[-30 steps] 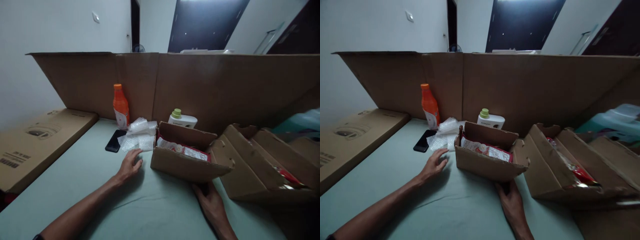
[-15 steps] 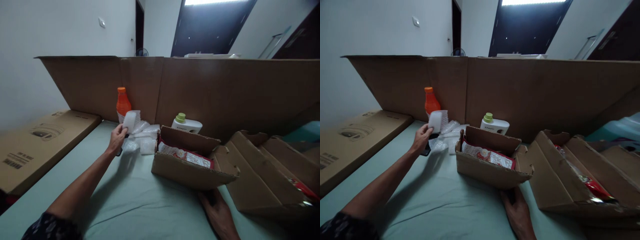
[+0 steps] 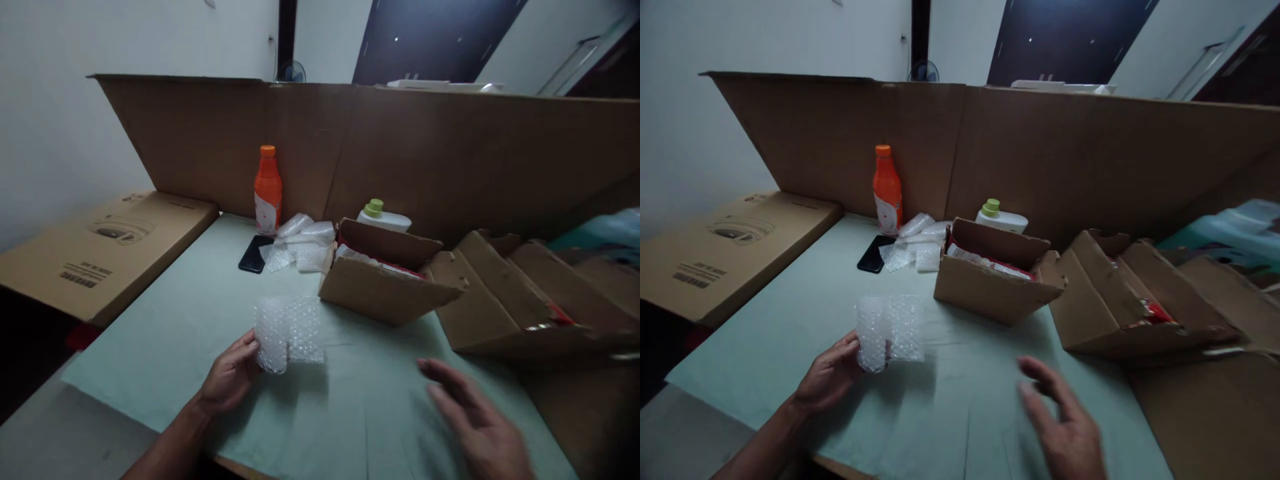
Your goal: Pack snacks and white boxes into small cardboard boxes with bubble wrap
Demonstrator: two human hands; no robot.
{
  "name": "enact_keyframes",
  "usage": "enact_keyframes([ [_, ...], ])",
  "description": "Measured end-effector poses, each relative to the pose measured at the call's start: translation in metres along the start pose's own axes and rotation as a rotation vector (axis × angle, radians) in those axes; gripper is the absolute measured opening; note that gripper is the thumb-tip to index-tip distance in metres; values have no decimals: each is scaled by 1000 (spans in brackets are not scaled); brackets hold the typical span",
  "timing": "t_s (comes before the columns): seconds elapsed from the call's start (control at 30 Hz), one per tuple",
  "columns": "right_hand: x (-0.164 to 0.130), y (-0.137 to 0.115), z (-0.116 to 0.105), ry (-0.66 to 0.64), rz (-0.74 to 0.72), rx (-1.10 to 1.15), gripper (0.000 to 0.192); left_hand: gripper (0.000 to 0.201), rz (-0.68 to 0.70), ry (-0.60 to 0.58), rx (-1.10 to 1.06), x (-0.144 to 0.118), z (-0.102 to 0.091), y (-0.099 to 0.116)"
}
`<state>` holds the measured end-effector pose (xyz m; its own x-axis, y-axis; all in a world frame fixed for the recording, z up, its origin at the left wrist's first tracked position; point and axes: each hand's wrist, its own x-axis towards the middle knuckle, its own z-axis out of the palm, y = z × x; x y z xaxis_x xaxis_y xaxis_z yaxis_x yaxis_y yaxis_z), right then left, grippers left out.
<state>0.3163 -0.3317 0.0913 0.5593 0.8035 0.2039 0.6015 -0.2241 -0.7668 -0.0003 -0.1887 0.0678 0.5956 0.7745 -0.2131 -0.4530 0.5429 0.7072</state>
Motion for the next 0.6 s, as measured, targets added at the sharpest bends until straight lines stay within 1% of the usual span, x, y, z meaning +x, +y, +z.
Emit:
enact_keyframes([
  [0.07,-19,-33,24,-275,78,226,57,41,-74,-90,24,6,7,-11],
  [0.1,-23,-46,40,-362,91,345,63,45,-99,-93,76,10,8,-15],
  [0.13,-22,-57,56,-397,102,432,64,49,-104,-53,151,15,7,-15],
  [0.17,-19,-65,70,-382,118,475,60,55,-83,22,235,20,4,-11],
  [0.2,-15,-70,82,-353,123,487,54,60,-38,124,310,24,0,-4],
  [0.27,-7,-73,96,-262,114,433,43,63,134,342,443,24,-9,17],
  [0.3,-5,-74,100,-231,95,385,40,61,244,406,516,20,-11,27],
  [0.33,-4,-75,103,-217,70,334,39,57,354,420,606,14,-11,35],
  [0.37,-4,-78,105,-216,41,284,39,56,463,396,727,8,-7,39],
  [0.4,-5,-83,107,-236,10,241,39,59,553,336,864,2,-1,38],
  [0.43,-7,-89,108,-277,-24,215,40,68,609,249,996,-2,6,33],
  [0.47,-8,-96,110,-335,-59,215,41,79,626,158,1108,-4,12,26],
  [0.5,-9,-101,110,-391,-87,238,42,90,615,90,1202,-2,15,18],
  [0.53,-9,-105,109,-432,-100,274,43,95,582,51,1279,2,14,12],
  [0.57,-8,-105,106,-450,-96,311,43,93,544,44,1341,7,8,10],
  [0.6,-7,-103,100,-438,-77,339,44,84,514,68,1402,13,-1,12],
])
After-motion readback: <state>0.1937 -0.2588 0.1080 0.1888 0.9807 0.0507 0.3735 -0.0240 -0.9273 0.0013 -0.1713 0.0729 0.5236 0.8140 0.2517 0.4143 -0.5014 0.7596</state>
